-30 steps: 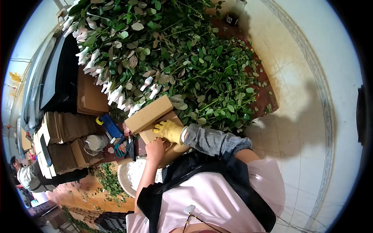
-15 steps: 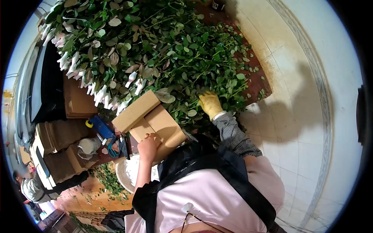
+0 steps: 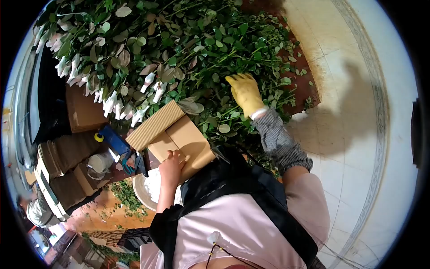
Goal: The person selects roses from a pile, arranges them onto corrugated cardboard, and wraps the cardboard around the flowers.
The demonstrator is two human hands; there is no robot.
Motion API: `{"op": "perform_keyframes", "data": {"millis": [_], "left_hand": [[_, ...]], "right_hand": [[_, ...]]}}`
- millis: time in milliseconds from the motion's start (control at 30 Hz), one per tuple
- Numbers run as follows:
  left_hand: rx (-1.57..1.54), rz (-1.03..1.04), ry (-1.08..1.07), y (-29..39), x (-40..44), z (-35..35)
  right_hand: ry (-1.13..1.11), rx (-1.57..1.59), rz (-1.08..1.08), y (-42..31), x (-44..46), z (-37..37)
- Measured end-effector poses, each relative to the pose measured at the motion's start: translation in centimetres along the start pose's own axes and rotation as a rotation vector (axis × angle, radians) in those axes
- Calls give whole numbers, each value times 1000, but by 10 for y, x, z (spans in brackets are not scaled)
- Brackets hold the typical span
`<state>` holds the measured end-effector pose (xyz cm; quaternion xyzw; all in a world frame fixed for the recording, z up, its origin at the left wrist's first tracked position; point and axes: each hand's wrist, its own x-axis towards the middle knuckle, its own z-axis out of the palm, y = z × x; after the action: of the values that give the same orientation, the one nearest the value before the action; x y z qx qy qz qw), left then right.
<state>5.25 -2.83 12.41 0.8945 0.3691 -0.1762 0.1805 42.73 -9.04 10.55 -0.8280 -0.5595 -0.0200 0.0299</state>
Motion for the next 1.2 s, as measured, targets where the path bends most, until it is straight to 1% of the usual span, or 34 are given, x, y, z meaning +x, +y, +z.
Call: {"op": "perform_keyframes", "data": {"millis": [33,100,133,167,267,333,400,467,533,600,633,667,700,767,833,900,967,1033,1067,1100,1167,1200], "left_hand": [[4,-7,-6,-2,1,0],[-8,28,-19,-6,2,6],[-9,31,-28,-9,3,9],[-9,28,-27,-12,5,11],[-58,15,6,-7,-2,5],[-58,7,-24,-9,0,9],[-54,11,-43,-9,1,9],[13,2,-58,-7,2,6],[12,14,-34,-7,4,6],[18,22,-32,-9,3,7],[2,29,-20,-8,3,5],[-15,37,-8,-7,3,4],[-47,42,2,-8,2,3],[-91,46,20,-8,1,3],[-113,48,39,-9,-1,0],[-194,66,65,-12,1,-1],[-418,118,93,-21,5,2],[-706,164,45,-41,12,11],[-844,183,16,-53,17,15],[-890,138,-116,-65,17,11],[-948,27,-375,-88,17,3],[-980,107,-265,-92,14,16]], "right_hand": [[4,-43,-54,2,10,17],[-216,-213,-108,-3,20,51],[-278,-265,-113,-7,21,61],[-265,-243,-100,-5,18,68],[-81,-97,-8,-21,8,15],[175,-10,62,-24,-2,-25],[314,-1,103,-16,-9,-50],[300,-78,103,-5,-16,-55],[314,-104,91,0,-23,-69],[302,-99,87,4,-33,-90],[308,-71,75,10,-36,-98],[355,-8,17,16,-38,-103],[354,19,30,11,-42,-114],[319,-49,-11,-1,-42,-134],[268,-52,-66,-15,-43,-142],[148,59,-150,-30,-51,-152],[-24,228,-226,-47,-60,-160],[-160,307,-446,-58,-62,-135],[-87,447,-523,-59,-66,-112],[-195,555,-505,-72,-61,-99],[-302,471,-460,-90,-62,-55],[-376,467,-459,-92,-61,-41]]}}
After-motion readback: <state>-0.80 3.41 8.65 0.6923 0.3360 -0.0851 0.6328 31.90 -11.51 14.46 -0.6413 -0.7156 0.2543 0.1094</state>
